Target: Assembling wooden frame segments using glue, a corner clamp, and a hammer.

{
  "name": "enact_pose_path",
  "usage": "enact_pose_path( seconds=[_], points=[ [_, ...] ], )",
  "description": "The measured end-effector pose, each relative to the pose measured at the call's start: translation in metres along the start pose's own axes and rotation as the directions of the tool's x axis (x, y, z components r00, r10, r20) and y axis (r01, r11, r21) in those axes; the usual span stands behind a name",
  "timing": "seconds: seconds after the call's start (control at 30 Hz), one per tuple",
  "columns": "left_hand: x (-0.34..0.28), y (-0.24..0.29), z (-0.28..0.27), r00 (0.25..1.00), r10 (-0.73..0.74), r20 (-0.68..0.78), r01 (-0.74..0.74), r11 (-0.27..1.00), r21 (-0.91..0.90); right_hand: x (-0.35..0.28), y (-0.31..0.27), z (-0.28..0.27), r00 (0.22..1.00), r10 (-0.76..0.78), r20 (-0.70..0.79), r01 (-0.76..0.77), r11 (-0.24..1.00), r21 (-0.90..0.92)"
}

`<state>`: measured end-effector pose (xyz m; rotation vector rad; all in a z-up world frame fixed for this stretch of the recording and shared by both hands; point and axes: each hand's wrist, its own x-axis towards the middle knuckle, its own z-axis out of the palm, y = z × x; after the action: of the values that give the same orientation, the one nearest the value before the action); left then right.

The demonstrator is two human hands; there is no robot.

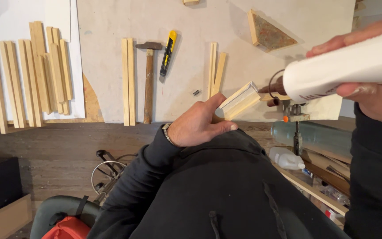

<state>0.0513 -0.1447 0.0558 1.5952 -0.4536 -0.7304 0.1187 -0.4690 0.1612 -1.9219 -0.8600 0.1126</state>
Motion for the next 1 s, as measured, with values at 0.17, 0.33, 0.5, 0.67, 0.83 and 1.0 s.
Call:
enact_pose_path(
  seconds=[0.17,0.33,0.5,0.67,0.83,1.0],
  points=[
    [0.001,0.003,0.000,1.000,0.025,0.003,-0.025,1.000,-0.011,-0.002,0.001,0.000,0.999,0.026,-0.025,-0.025,0.998,0.066],
    [0.003,0.003,0.000,1.000,0.011,0.000,-0.011,1.000,-0.008,-0.010,0.049,-0.012,0.996,-0.087,-0.007,0.087,0.993,0.080],
    [0.001,0.002,-0.004,0.999,0.027,-0.029,-0.027,1.000,-0.008,-0.019,0.032,-0.008,0.987,-0.163,0.014,0.159,0.974,0.162],
    [0.003,0.005,-0.004,1.000,-0.013,-0.012,0.013,1.000,-0.005,-0.012,0.005,0.001,0.998,-0.027,-0.056,0.032,0.995,0.095],
    [0.003,0.004,-0.005,1.000,-0.017,-0.023,0.017,1.000,0.011,-0.014,0.005,-0.004,1.000,0.005,-0.031,-0.004,0.999,0.050],
    [0.002,0.000,-0.004,1.000,0.009,-0.025,-0.008,1.000,0.019,-0.015,0.018,-0.001,0.999,-0.023,-0.030,0.025,0.998,0.066]
  ],
)
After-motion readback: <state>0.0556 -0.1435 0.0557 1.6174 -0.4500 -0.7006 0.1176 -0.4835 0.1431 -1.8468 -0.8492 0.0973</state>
